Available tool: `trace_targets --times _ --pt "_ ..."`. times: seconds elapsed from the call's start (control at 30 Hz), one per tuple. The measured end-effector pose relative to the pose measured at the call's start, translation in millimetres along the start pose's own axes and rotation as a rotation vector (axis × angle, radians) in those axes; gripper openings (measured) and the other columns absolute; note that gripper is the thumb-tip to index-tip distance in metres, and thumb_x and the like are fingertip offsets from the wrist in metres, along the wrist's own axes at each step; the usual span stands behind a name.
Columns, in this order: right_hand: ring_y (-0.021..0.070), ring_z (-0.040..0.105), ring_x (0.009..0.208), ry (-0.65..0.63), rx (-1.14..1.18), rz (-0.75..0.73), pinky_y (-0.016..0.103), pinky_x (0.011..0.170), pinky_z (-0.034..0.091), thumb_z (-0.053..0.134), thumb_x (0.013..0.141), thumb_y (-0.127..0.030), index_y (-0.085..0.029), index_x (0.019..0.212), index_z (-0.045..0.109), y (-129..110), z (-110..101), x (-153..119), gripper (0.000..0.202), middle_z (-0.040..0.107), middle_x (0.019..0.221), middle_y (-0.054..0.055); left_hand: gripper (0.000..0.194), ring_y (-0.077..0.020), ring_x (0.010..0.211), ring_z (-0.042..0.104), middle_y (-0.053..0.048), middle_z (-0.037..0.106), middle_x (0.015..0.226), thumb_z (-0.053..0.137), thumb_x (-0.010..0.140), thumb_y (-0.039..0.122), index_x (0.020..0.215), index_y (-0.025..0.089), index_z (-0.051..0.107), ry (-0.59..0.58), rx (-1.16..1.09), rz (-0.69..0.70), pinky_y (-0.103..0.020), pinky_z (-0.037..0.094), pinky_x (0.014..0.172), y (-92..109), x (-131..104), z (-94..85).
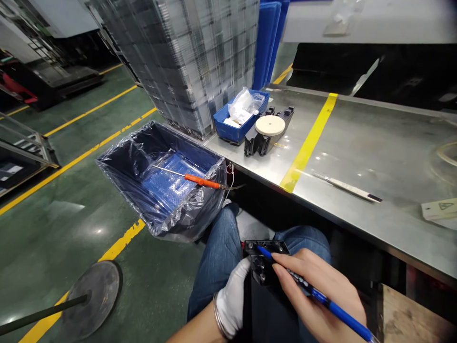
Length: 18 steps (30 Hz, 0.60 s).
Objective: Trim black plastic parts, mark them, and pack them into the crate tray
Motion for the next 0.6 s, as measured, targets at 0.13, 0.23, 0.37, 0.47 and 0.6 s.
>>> trace_targets --times 0.13,0.23,0.37,0.47,0.6 --pt "0.0104 0.061 0.057 0.009 -0.031 -0.038 0.021 0.053 0.051 0.063 0.089 -0.009 -0.015 0.099 0.071 -2 8 9 0.015 0.064 0.069 0.001 0.042 -0.0285 0.116 0.062 -0.009 0.077 0.099 0.073 0.079 0.045 0.107 0.015 0.077 -0.012 0.029 0.037 -0.036 0.032 0.11 -1 2 -5.2" --pt "0.0104 0.06 0.055 0.009 -0.038 -0.04 0.022 0.051 0.05 0.061 0.09 -0.009 -0.016 0.096 0.07 -2 12 12 0.014 0.065 0.068 0.001 0.04 -0.0274 0.115 0.062 -0.008 0.077 0.099 0.069 0.082 0.045 0.107 0.015 0.077 0.001 0.037 0.064 -0.036 0.032 0.109 -2 3 -12.9" --pt "0.0096 0.061 0.056 0.002 -0.009 -0.03 0.02 0.053 0.051 0.061 0.09 -0.01 -0.017 0.094 0.068 -3 7 4 0.011 0.065 0.068 0.0 0.041 -0.028 0.115 0.062 -0.01 0.076 0.101 0.066 0.083 0.043 0.11 0.013 0.075 -0.014 -0.005 0.054 -0.036 0.032 0.109 0 4 -17.1" --pt "0.0114 0.067 0.065 0.004 -0.023 -0.013 0.021 0.062 0.055 0.062 0.089 -0.008 -0.018 0.101 0.066 -4 0 -6 0.016 0.07 0.076 0.002 0.046 -0.0291 0.116 0.062 -0.011 0.076 0.104 0.06 0.085 0.045 0.114 0.012 0.073 -0.028 -0.039 0.021 -0.037 0.032 0.109 1 5 -18.5" --pt "0.0142 0.07 0.069 -0.001 -0.043 0.0 0.024 0.065 0.057 0.064 0.088 -0.008 -0.02 0.102 0.066 -6 -2 -15 0.019 0.072 0.08 0.003 0.052 -0.0306 0.116 0.061 -0.012 0.075 0.106 0.061 0.083 0.049 0.116 0.011 0.072 -0.031 -0.027 0.021 -0.038 0.032 0.109 1 6 -19.7"
Point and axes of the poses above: each hand's wrist, its own x-axis towards the middle knuckle, its own z-axis out of the palm, y = z × x, the point moved 1 cm from there along x, towards the middle knuckle
